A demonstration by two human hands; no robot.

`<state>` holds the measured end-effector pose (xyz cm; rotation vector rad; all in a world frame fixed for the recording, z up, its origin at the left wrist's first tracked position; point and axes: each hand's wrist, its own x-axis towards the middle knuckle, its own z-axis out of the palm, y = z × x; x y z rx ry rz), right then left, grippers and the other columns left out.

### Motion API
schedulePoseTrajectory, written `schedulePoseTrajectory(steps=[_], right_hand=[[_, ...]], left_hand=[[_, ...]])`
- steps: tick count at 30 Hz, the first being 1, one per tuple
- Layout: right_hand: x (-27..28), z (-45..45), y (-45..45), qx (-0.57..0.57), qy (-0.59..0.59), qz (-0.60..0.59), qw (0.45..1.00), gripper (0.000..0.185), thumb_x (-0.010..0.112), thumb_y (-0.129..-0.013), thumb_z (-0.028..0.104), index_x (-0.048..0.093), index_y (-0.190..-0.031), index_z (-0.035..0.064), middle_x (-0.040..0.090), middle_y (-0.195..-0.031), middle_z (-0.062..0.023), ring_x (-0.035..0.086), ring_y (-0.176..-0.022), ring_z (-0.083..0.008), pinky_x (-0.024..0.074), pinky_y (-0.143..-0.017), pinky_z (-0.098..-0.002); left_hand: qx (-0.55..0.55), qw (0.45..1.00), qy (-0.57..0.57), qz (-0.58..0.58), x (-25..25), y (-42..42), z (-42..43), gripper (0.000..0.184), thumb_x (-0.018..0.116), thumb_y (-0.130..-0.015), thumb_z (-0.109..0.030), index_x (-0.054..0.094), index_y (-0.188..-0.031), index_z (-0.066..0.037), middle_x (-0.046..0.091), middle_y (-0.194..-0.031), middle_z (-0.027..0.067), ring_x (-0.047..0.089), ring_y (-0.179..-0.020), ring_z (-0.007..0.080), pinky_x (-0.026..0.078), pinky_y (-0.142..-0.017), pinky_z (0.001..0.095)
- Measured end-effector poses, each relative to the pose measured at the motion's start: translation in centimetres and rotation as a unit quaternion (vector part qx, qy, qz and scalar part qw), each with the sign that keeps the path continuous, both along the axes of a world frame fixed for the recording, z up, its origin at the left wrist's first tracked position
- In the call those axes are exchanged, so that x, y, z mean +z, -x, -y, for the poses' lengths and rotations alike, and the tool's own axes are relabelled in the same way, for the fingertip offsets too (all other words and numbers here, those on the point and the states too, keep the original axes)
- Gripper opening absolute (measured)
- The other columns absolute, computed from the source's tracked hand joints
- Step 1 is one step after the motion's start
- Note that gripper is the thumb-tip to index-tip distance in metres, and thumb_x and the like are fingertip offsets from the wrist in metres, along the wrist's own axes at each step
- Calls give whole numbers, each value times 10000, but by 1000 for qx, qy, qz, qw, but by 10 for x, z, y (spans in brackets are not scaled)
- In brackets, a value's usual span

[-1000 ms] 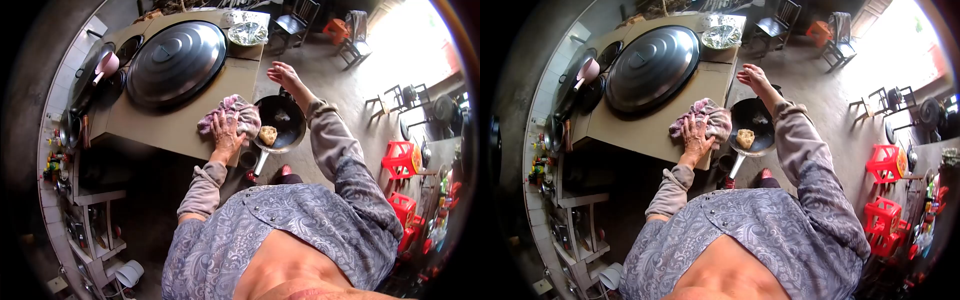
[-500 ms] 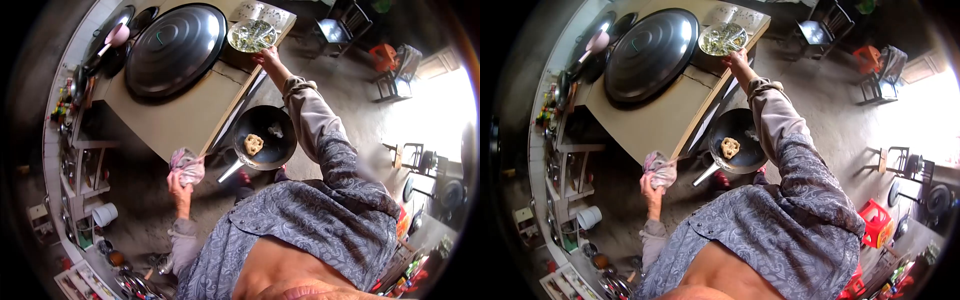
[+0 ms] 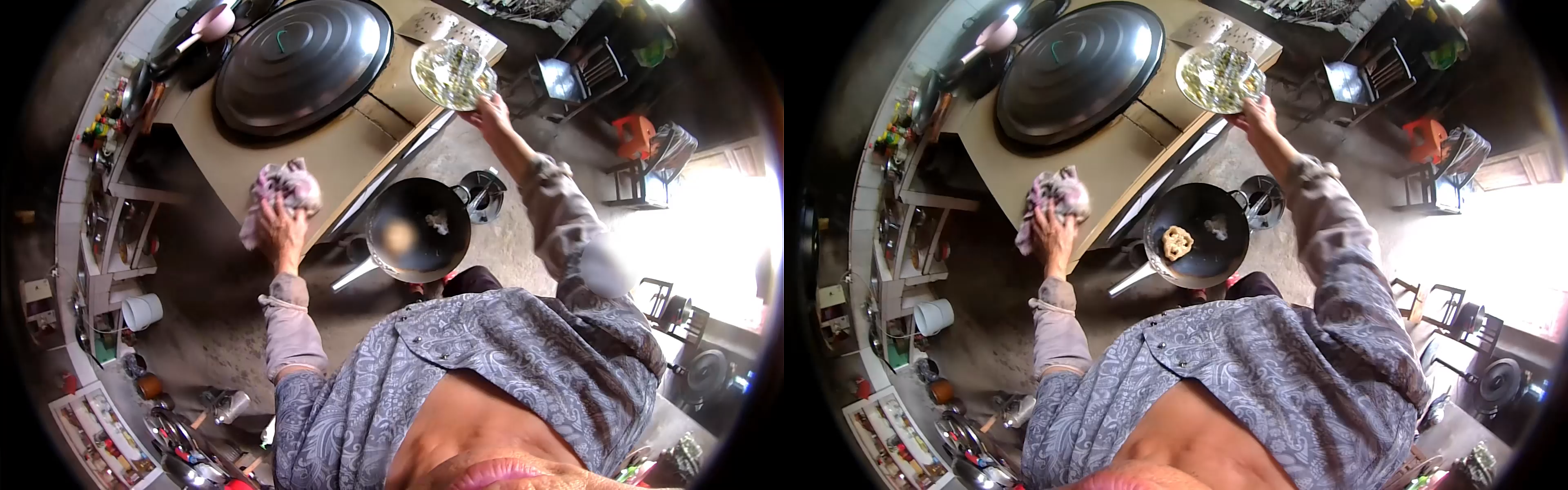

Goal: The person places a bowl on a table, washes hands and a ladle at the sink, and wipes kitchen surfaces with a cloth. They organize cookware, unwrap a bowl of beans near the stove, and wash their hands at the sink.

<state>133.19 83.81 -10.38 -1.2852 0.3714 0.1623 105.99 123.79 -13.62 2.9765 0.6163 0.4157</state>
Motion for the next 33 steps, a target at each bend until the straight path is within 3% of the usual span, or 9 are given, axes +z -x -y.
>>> schedulePoseTrajectory(steps=[2,9,14,18,21,25,29,32,33], right_hand=[[12,47,22,72,11,-15,997,269,458,-902,98,432,-1167,61,615,-960,-109,669,-756,-216,604,-658,-348],[23,188,72,172,36,-30,984,352,491,-923,177,411,-1258,101,642,-965,-77,671,-724,-156,582,-643,-301],[14,260,52,204,61,-64,975,369,444,-910,96,391,-1275,89,660,-907,-95,677,-682,-167,586,-594,-287],[17,310,20,227,80,-78,967,406,467,-911,112,374,-1305,87,647,-877,-80,663,-671,-150,572,-590,-272],[19,331,5,252,96,-66,961,427,456,-914,105,357,-1329,85,644,-888,-85,656,-664,-147,570,-600,-275],[34,331,-15,304,92,-28,948,445,438,-929,115,331,-1361,93,630,-861,-72,646,-667,-140,565,-601,-273],[56,286,-57,394,102,27,913,396,437,-949,134,349,-1333,86,619,-807,-45,634,-653,-120,550,-594,-269],[73,225,-78,439,68,50,895,386,466,-964,203,360,-1319,94,627,-810,-42,627,-644,-110,540,-599,-259],[77,201,-84,463,73,68,881,389,480,-959,199,360,-1312,86,629,-802,-45,627,-642,-110,539,-600,-254]], left_hand=[[-30,999,26,-11,1,-23,45,628,599,-789,-454,442,-1338,-192,316,-1411,206,300,-1247,478,266,-990,617],[-96,994,44,23,-1,-162,171,637,560,-817,-451,389,-1384,-218,336,-1401,199,302,-1256,441,250,-1010,601],[-19,1000,23,-3,8,-257,235,806,616,-742,-557,359,-1381,-138,362,-1361,226,328,-1233,423,296,-970,579],[-52,996,33,-56,19,-317,260,764,627,-723,-404,351,-1384,-136,362,-1381,209,329,-1263,397,287,-1005,561],[-69,993,36,-85,32,-359,263,629,597,-721,-310,470,-1304,-110,413,-1329,172,392,-1183,390,323,-980,558],[-150,985,74,-50,9,-373,236,509,520,-733,-144,548,-1241,-107,481,-1264,155,423,-1133,415,355,-991,453],[-227,965,111,-75,21,-353,250,517,520,-706,-21,582,-1203,-151,465,-1343,131,395,-1247,350,301,-1064,440],[-391,920,31,2,10,-306,252,368,593,-767,-59,606,-1130,-113,583,-1157,92,508,-1146,268,382,-999,416],[-319,924,210,-22,25,-281,275,307,617,-827,-119,593,-1129,-69,595,-1152,102,544,-1106,225,443,-930,372]])
